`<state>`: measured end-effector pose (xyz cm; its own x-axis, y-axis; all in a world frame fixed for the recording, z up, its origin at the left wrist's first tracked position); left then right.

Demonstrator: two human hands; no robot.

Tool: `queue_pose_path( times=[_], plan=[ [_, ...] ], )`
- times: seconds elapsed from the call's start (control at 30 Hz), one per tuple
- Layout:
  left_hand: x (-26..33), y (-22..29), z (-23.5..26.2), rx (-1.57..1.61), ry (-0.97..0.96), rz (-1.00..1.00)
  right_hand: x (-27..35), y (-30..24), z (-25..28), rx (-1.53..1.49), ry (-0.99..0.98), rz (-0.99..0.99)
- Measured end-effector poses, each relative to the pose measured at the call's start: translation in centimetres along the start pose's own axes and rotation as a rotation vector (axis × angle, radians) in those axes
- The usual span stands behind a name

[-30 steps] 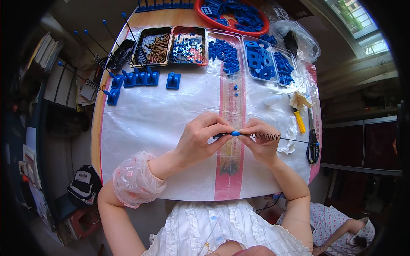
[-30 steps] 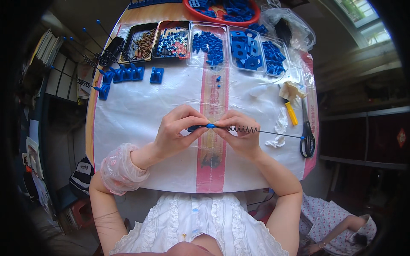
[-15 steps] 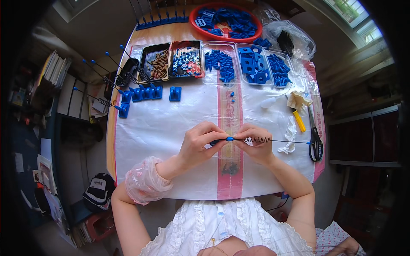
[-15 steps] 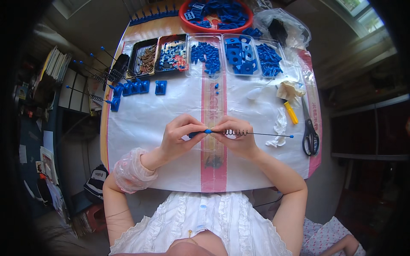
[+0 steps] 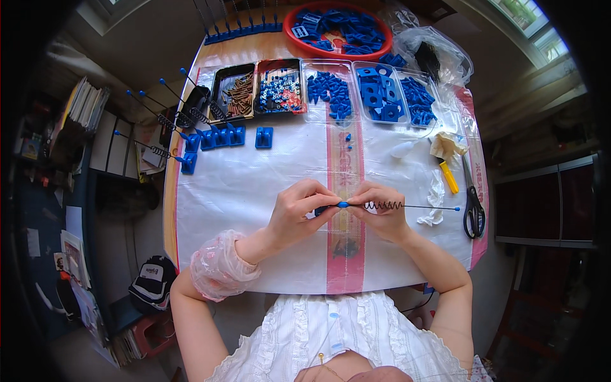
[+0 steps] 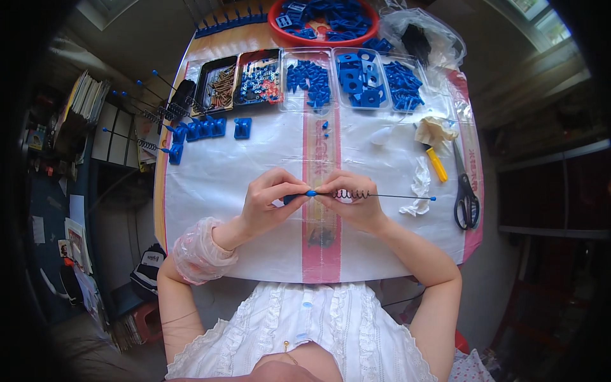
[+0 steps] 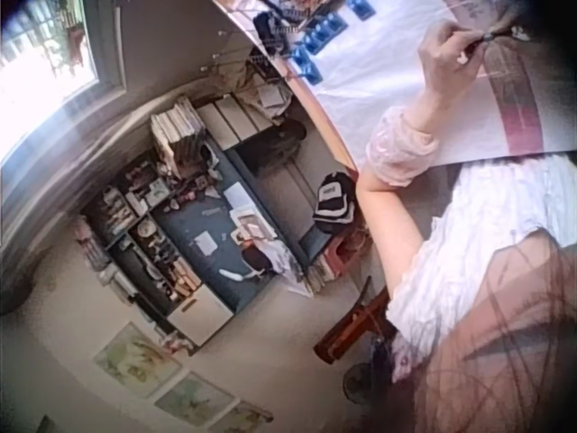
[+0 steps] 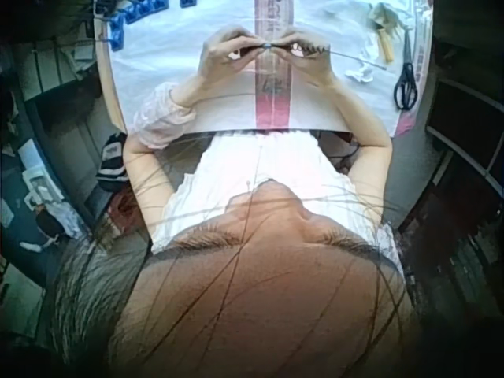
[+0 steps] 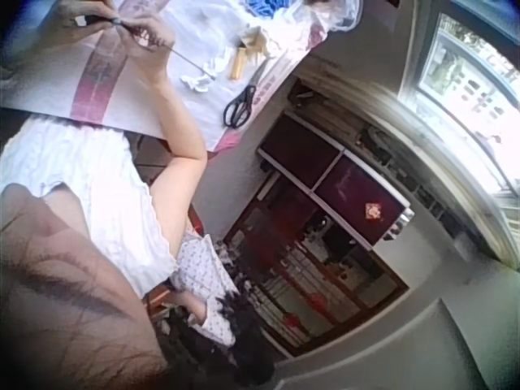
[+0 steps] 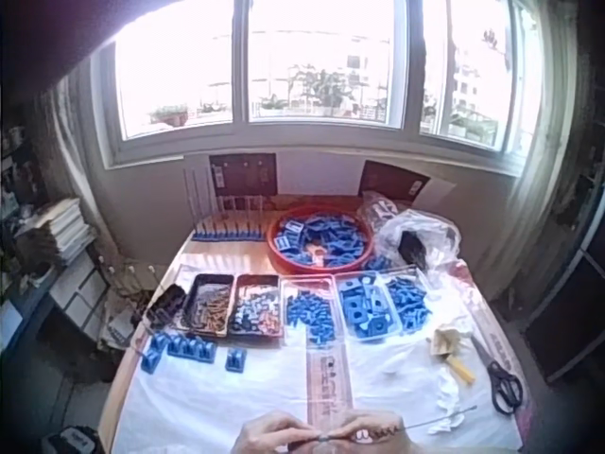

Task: Manually assembling small plastic fixture parts with wire springs and pins at a workstation.

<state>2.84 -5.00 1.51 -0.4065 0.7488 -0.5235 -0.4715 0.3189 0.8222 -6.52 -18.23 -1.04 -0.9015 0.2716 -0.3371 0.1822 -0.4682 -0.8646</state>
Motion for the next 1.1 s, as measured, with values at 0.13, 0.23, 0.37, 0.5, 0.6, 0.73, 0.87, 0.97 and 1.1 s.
queue_pose_path(
  times=[0.13,0.23,0.37,0.5,0.6,0.73,0.87,0.97,1.1],
  plan=[
    [0.1,-0.1,0.0,0.0,-0.006,0.002,0.0,0.1,-0.1,-0.001,-0.009,-0.003],
    [0.1,-0.3,0.0,0.022,0.001,0.016,0.0,0.3,-0.2,-0.022,-0.007,-0.016],
    [0.1,-0.9,-0.1,0.068,-0.019,0.045,0.0,0.5,-0.2,-0.042,-0.021,-0.047],
    [0.1,-1.2,-0.2,0.1,-0.036,0.085,0.2,1.0,-0.4,-0.082,-0.039,-0.089],
    [0.2,-1.9,-0.3,0.148,-0.04,0.164,0.1,1.4,-0.6,-0.118,-0.051,-0.134],
    [0.6,-3.2,-0.6,0.26,-0.044,0.266,0.2,1.5,-0.6,-0.144,-0.04,-0.152],
    [0.9,-4.2,-0.9,0.353,-0.094,0.372,0.3,1.2,-0.7,-0.145,-0.034,-0.179],
    [1.4,-5.2,-1.3,0.476,-0.093,0.452,0.2,1.3,-0.8,-0.145,-0.05,-0.199],
    [1.4,-5.2,-1.5,0.539,-0.081,0.46,0.4,1.4,-0.9,-0.149,-0.055,-0.213]
  ],
)
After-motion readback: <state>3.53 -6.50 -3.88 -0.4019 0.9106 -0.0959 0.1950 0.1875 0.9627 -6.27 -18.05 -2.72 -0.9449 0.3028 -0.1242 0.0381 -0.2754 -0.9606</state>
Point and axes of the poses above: each hand's wrist, its own x-axis away from the middle knuckle, its own z-axis out of the back of the hand, y = z × x, the point moved 10 cm from there along -x, towards the middle knuckle, and after that the axes turned 13 degrees about x, right-handed, at the moved point
